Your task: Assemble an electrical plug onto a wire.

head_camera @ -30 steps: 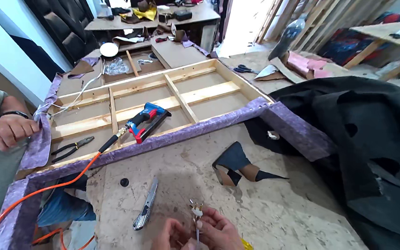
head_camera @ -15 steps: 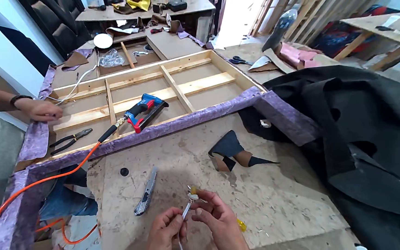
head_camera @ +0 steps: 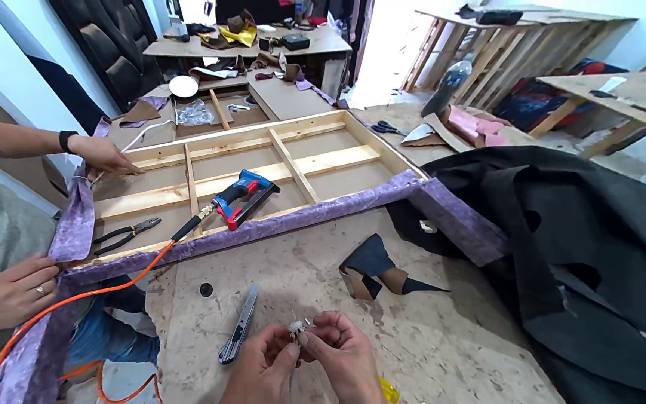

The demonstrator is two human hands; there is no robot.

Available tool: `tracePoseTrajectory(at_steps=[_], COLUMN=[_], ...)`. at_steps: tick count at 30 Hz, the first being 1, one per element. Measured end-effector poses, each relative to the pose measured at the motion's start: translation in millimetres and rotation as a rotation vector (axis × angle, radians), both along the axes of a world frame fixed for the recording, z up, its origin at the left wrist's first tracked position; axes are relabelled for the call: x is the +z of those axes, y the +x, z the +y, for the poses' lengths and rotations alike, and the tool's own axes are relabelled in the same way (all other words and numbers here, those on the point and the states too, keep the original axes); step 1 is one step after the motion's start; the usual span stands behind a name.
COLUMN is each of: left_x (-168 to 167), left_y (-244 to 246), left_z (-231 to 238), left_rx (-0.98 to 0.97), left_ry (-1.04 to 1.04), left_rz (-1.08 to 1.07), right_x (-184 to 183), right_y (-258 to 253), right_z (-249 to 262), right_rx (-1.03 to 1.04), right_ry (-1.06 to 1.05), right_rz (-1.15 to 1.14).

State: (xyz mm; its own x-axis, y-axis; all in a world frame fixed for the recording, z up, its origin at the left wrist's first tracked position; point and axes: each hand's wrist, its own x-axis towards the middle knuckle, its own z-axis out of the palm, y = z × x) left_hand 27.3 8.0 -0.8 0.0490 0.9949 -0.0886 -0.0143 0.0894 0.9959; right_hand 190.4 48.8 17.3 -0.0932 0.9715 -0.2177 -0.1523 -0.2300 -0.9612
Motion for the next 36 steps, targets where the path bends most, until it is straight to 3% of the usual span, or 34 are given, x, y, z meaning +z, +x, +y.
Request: tracePoseTrajectory(at_steps=[6,14,20,26,32,36], left_x=[-7,-12,-17,-19,-13,-20], left_y=[-21,-35,-26,-17,0,11], left_z=[16,35,31,20,6,5], left_rx=[0.1,0.052,0.071,0.02,0.049,0.135], left_ry=[-0.176,-0.148,-0.13,-0.12,-0.146,-0.143], left_rz=[-0.06,-0.119,-0.102,-0.123,-0.166,-0.361], right_x=[-20,-26,-40,-39,-35,-28], right_y=[-30,-39,-31,-16,-11,-16], right_z=[8,11,-15,-18,-33,-35], right_rx=[-0.043,-0.02,0.016,-0.028,-0.064,-0.127], right_ry=[-0.16,-0.232,-0.196,-0.377,-0.285,-0.331], right_rz=[0.126,0.106,0.065,0.186,0.119,0.219])
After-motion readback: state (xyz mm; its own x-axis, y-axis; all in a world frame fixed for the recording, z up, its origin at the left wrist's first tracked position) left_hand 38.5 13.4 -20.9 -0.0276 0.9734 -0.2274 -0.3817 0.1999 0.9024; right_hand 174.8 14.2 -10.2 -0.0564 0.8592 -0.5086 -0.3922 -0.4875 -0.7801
